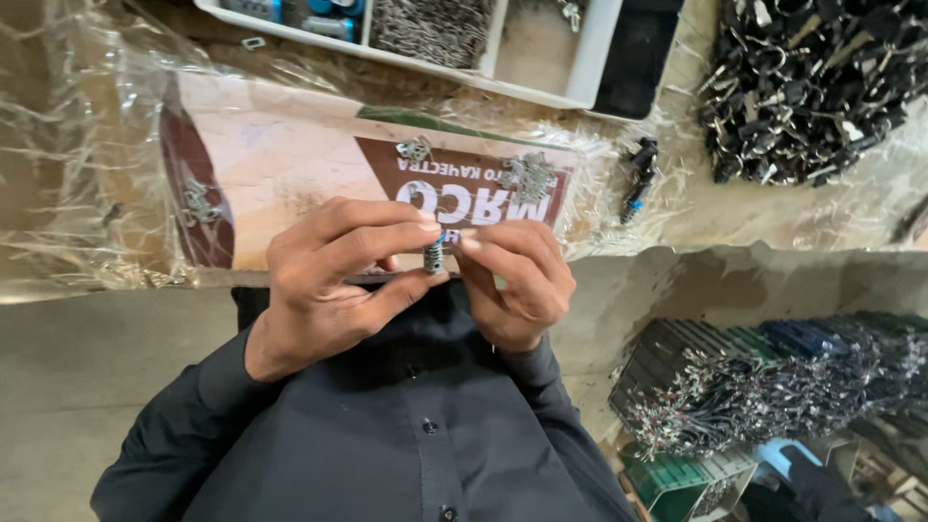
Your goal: The person sits at a workbench assembling small metal connector components by hand. They pick small metal and blue plastic parts from a compartment tray, press and twist the parts together in their hands, and place finished assemblies onto a large pile on the table, repeating the cycle.
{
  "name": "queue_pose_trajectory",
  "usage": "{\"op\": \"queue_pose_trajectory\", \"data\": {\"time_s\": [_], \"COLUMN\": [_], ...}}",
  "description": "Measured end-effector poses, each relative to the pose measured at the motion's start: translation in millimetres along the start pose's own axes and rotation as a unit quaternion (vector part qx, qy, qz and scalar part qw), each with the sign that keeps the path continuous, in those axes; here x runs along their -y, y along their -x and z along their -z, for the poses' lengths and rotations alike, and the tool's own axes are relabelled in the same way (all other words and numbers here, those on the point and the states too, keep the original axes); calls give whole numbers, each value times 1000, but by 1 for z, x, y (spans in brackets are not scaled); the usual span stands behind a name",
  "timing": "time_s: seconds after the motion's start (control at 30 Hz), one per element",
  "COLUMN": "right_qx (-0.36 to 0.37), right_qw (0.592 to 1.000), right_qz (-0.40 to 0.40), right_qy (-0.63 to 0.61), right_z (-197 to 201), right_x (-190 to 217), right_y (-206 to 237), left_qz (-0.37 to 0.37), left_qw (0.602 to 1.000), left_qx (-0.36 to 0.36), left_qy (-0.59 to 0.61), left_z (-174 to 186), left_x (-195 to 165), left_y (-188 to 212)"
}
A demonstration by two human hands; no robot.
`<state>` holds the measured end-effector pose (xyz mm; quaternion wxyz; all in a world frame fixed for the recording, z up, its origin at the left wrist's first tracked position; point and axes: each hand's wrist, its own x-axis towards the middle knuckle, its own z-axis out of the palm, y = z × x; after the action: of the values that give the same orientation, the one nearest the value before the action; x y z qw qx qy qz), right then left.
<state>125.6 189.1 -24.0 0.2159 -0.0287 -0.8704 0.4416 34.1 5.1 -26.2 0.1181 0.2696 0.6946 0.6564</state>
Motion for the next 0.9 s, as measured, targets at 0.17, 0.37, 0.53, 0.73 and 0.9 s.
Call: {"op": "queue_pose_trajectory", "data": {"time_s": [0.17, 0.37, 0.53, 0.73, 0.9], "right_qx": [11, 33, 69, 62, 41], "right_qw": [984, 980, 965, 970, 981], "right_qz": [-59, -51, -117, -137, -114], "right_qy": [-167, -188, -224, -193, -149], "right_z": [2, 4, 9, 6, -3], "right_x": [3, 5, 10, 13, 17], "right_y": [4, 2, -1, 0, -3], "left_qz": [-3, -4, -2, -42, -49], "left_qw": [1000, 1000, 1000, 998, 997], "left_qx": [-2, 0, -5, -19, -17], "left_qy": [-4, -3, -2, -52, -60], "left_z": [0, 2, 4, 4, 4], "left_x": [4, 5, 4, 5, 3], "left_y": [1, 2, 1, 1, -1]}}
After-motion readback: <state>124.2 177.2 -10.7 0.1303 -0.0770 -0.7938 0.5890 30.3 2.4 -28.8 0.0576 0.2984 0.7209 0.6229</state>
